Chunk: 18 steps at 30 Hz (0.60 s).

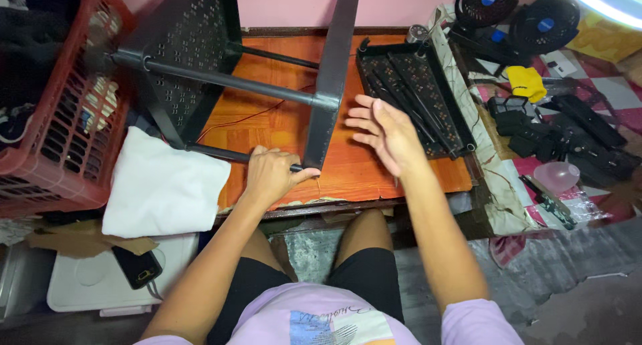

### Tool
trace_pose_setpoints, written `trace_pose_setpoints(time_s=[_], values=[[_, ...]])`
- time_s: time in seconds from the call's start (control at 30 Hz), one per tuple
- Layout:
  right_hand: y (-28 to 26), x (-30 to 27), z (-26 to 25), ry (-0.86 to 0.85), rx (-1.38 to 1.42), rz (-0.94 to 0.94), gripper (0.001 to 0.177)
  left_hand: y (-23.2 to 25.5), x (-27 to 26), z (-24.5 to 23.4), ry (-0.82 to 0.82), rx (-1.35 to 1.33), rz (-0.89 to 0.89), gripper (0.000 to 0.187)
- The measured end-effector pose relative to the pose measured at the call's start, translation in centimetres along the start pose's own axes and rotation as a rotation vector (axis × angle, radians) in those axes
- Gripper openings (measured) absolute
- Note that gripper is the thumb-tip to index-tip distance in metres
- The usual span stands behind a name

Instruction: The person assembles a black plastic shelving unit by inserting metal rods into the shelves and securing them with plastic caps. They use an Allen key to tighten the connections and ensure stability.

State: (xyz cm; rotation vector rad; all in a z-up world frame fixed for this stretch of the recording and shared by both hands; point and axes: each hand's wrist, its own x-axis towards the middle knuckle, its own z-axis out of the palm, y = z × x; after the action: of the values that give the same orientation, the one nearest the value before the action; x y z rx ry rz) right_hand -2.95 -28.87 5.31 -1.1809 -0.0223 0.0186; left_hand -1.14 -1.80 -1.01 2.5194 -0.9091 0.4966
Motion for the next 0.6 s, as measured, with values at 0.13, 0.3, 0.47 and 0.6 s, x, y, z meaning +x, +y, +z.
trace_pose_setpoints(time_s=[0.13, 0.3, 0.47, 0.6], values=[[-2.5, 0.1, 4.4, 0.021, -0.020, -0.021, 0.065, 0.1, -0.2, -0.2, 0.003, -0.052, -0.006, 0.058], [-3.9, 3.7, 7.7, 0.193, -0.142, -0.001, 0.044, 0.7, -0.3, -0.8, -0.037, -0.082, -0.035, 0.054], [-2.8, 5.1, 7.7, 0.066, -0.082, -0.105, 0.012, 2.1, -0.5, -4.5, 0.134, -0.157, -0.005, 0.044], [-2.6, 3.6, 6.3, 0.114, -0.037, -0.113, 0.008, 3.7, -0.6, -9.2, 0.453, -0.093, 0.145, 0.034]])
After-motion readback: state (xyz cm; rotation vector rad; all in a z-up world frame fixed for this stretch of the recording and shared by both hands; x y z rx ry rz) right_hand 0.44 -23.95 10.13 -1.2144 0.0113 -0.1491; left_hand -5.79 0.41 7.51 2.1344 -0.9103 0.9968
